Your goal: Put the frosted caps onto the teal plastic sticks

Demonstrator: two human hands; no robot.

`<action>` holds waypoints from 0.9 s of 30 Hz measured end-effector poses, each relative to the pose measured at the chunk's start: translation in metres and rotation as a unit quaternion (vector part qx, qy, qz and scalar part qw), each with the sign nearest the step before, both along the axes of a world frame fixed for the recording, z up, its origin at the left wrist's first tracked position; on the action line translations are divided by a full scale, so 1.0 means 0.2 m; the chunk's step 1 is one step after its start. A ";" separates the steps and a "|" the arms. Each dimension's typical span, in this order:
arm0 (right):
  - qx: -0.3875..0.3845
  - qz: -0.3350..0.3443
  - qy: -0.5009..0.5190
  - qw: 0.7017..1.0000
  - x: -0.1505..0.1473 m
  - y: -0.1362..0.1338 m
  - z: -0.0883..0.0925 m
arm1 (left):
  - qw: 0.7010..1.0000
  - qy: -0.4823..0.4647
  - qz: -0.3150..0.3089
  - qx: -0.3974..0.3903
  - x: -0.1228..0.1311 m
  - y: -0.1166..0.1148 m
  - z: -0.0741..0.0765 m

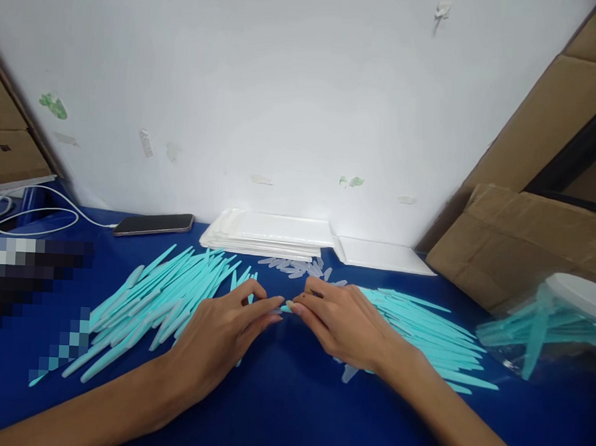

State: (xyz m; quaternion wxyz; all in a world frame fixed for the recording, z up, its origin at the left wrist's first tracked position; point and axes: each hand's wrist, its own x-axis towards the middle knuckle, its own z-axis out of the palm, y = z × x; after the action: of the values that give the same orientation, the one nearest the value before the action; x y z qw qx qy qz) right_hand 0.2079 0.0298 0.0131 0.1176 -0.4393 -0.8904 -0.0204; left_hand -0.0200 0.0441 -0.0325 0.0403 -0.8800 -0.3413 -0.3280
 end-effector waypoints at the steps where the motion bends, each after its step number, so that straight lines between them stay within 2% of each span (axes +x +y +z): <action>1: 0.001 0.004 0.000 1.000 -0.01 0.00 0.00 | 1.000 0.001 -0.005 -0.006 0.00 0.00 0.00; 6: 0.009 0.018 -0.010 1.000 -0.04 -0.01 -0.02 | 0.999 -0.012 -0.033 -0.019 0.01 -0.01 0.01; 15: 0.011 -0.014 0.018 1.000 -0.02 -0.01 0.00 | 1.000 -0.014 -0.022 -0.011 0.00 -0.01 0.00; 22: -0.008 0.006 -0.004 1.000 -0.03 -0.02 -0.02 | 0.998 -0.021 -0.044 -0.029 0.01 -0.01 0.00; 27: -0.030 -0.002 0.053 0.998 -0.03 -0.03 -0.02 | 0.998 -0.055 -0.037 0.007 0.01 -0.01 0.03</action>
State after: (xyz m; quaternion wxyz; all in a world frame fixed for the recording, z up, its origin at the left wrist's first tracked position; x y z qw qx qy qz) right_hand 0.2016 0.0235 0.0089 0.1509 -0.4448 -0.8823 0.0291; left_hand -0.0186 0.0417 -0.0262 0.0153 -0.8722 -0.3082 -0.3797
